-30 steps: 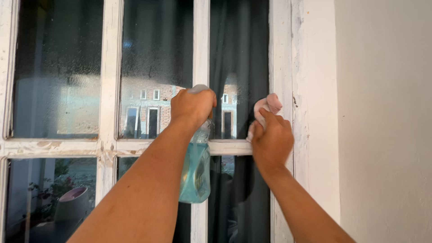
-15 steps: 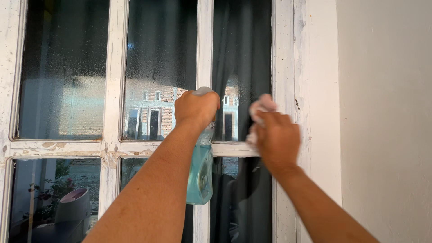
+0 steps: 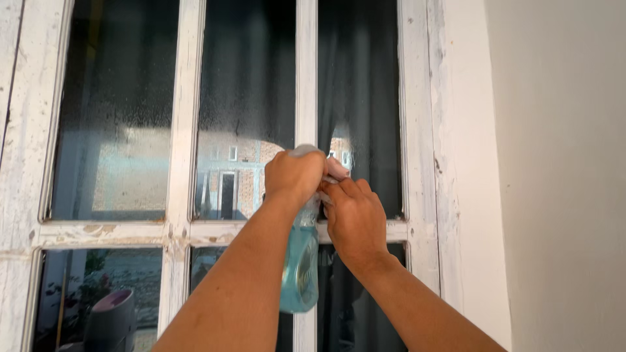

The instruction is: The person cleans a window pane by spraying liquid from a bottle and wiping the glass with a cloth.

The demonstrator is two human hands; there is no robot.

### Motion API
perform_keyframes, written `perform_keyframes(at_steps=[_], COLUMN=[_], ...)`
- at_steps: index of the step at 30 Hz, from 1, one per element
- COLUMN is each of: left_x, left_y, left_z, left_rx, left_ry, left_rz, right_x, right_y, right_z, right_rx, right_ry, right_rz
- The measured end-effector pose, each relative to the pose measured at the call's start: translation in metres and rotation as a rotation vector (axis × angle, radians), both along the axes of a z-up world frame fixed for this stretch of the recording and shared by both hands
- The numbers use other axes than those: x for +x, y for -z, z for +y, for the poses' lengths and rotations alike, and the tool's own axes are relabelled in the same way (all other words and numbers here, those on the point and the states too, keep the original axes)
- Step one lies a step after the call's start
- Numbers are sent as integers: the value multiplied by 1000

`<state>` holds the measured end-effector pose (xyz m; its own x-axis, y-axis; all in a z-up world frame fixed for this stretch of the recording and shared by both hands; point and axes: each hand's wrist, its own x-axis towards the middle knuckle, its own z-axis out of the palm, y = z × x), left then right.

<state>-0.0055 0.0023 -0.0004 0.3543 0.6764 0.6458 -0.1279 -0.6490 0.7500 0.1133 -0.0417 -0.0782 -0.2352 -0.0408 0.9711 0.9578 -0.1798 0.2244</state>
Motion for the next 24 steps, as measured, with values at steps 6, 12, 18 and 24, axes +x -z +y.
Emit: perform_keyframes(at_steps=[6,12,18,24], left_x=[-7,-1,8,12], left_y=[-5,2,6,7], left_z=[-4,4,10,11], left_rx=[-99,-44,11,64], left_ry=[-15,-93,-163,-176], left_rz=[-61,-104,-110,-107], right_x=[16,24,35,41], right_y=[-54,-149,-152,-58], right_z=[14,15,-2,-24], right_rx=[50,55,-66,-174], right_ry=[0,-106,-84,42], right_rz=[33,-2,-112,-321])
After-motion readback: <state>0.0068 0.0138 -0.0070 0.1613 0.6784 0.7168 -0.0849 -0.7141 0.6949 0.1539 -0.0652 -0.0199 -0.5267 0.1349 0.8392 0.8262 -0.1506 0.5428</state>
